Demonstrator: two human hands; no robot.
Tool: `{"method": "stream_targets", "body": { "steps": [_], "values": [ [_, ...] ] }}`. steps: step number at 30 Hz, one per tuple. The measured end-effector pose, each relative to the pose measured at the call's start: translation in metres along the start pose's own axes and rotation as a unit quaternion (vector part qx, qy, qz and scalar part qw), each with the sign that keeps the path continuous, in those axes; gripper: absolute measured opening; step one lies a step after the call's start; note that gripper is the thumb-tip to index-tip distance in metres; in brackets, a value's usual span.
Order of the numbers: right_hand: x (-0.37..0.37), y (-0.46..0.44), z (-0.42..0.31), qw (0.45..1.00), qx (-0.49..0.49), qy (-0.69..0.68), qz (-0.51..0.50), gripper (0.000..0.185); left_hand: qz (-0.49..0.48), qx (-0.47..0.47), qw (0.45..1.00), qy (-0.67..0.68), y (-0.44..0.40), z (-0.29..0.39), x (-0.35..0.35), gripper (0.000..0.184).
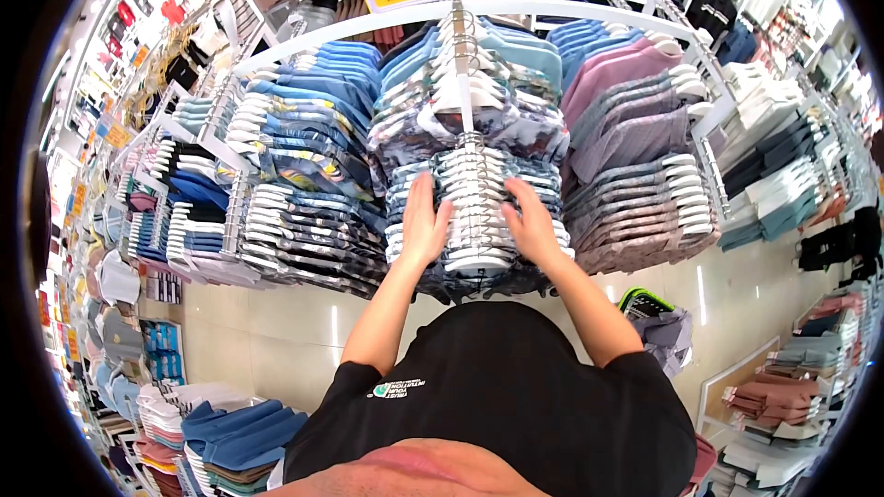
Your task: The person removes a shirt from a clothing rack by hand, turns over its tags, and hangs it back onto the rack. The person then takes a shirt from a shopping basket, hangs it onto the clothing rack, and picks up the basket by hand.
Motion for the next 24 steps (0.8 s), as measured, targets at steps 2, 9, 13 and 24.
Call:
{"method": "stream_targets", "body": {
  "steps": [2, 9, 13, 24],
  "values": [
    [0.01, 0.027, -0.016, 0.998, -0.009, 0.041, -0.036, 0.042, -0.013, 0.047, 0.993, -0.103, 0.021, -0.03, -0.008, 0.072],
    [0.011, 0.065, -0.017, 0.994, -0.018, 0.109, -0.022, 0.043, -0.026, 0.036, 0.995, -0.09, 0.032, -0.048, -0.012, 0.07],
    [0.003, 0.064, -0.011, 0.993, -0.023, 0.113, 0.005, 0.04, -0.019, 0.033, 0.996, -0.087, 0.029, -0.048, -0.012, 0.07],
    [-0.007, 0.09, -0.036, 0.981, -0.105, 0.158, 0.046, 0.035, -0.008, 0.01, 0.998, -0.064, 0.027, -0.057, -0.012, 0.067]
  ]
}}
Point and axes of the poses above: each hand's wrist, its own y-axis away from the middle knuckle, its own x-axis out of the back of the hand, z = x × y, the point moved 1 cm from there along -y, towards the middle knuckle, and after that the axes turned 13 degrees about x, right-handed, at the moved point
